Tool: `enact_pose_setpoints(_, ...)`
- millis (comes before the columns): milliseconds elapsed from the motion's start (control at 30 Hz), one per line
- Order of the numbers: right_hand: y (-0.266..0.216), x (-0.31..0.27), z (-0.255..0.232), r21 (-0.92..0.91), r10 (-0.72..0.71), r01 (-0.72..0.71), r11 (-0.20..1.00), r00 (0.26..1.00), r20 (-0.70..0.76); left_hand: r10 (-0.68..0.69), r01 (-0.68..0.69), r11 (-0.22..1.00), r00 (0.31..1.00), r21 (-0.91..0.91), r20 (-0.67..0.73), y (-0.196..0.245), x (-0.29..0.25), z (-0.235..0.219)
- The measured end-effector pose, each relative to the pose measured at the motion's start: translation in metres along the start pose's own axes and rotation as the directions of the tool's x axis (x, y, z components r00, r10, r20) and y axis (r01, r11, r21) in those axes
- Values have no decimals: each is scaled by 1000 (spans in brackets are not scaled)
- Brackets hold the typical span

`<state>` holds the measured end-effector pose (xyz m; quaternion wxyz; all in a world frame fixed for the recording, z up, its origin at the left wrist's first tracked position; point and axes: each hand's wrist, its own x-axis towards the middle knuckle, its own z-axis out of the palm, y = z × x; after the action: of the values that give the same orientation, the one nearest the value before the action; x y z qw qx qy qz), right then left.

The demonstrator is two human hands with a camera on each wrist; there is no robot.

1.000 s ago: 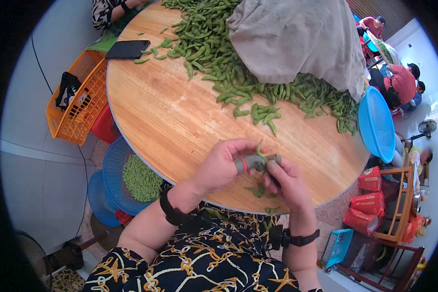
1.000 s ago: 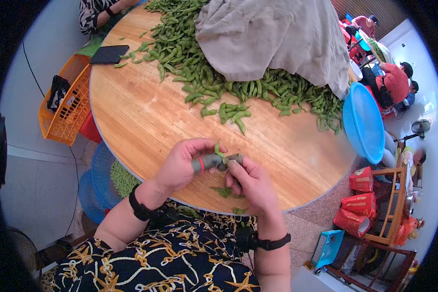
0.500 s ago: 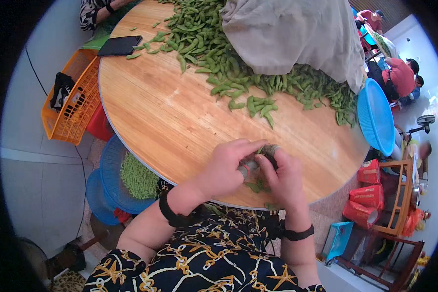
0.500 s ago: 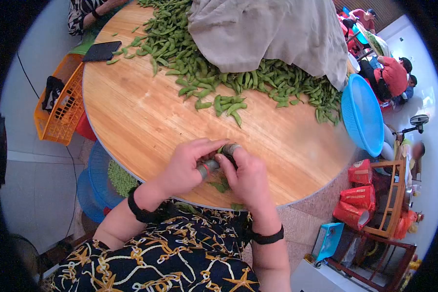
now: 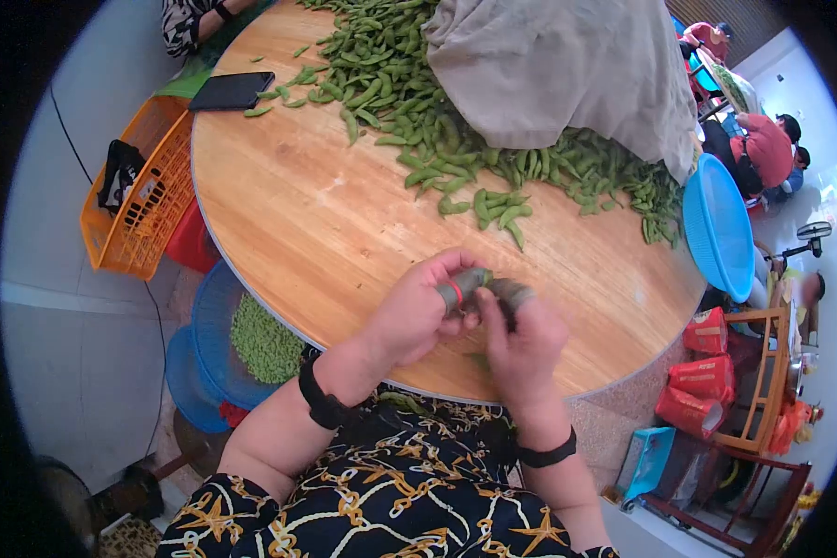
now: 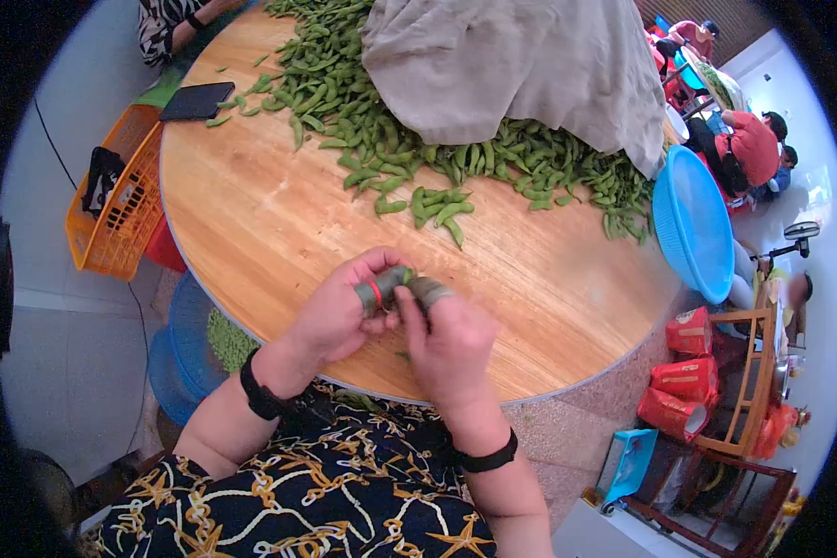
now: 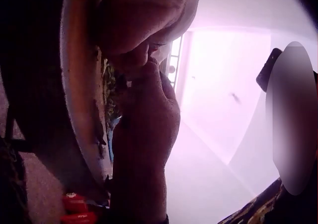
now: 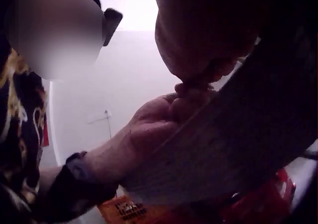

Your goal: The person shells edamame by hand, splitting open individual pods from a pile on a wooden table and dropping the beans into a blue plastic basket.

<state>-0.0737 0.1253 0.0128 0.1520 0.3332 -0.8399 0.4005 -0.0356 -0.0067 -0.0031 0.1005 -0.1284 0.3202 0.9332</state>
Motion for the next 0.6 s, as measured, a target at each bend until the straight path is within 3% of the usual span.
enact_pose_setpoints(133,-8,-1,1,-76,-8,16,997,996,93,40,-39,994,999,-102,13,-2,1,-7)
enact_pose_setpoints(233,-5,-1,0,-84,-35,44,995,994,105,83,-84,996,996,-16,-32,-5,3,-1)
enact_pose_setpoints(300,-6,-2,2,-84,-2,10,996,995,99,150,-131,974,984,183,-97,-6,2,4)
enact_pose_setpoints(367,-7,-4,3,-82,32,-24,996,995,91,225,-188,945,968,267,-113,-8,2,5)
enact_pose_setpoints(433,-10,-6,4,240,249,-283,929,955,164,299,-239,905,946,353,-126,-7,-1,4)
enact_pose_setpoints(467,-12,-5,3,240,248,-282,929,955,165,327,-253,889,934,382,-141,-6,-4,3)
enact_pose_setpoints(533,-15,-3,-3,467,531,-661,588,751,394,357,-268,871,921,412,-155,-5,-5,1)
enact_pose_setpoints(567,-12,-1,-5,467,530,-661,588,750,395,362,-281,868,922,408,-136,-5,-5,-1)
enact_pose_setpoints(600,-6,3,-7,533,571,-672,515,732,371,368,-294,866,923,404,-117,-6,-5,-2)
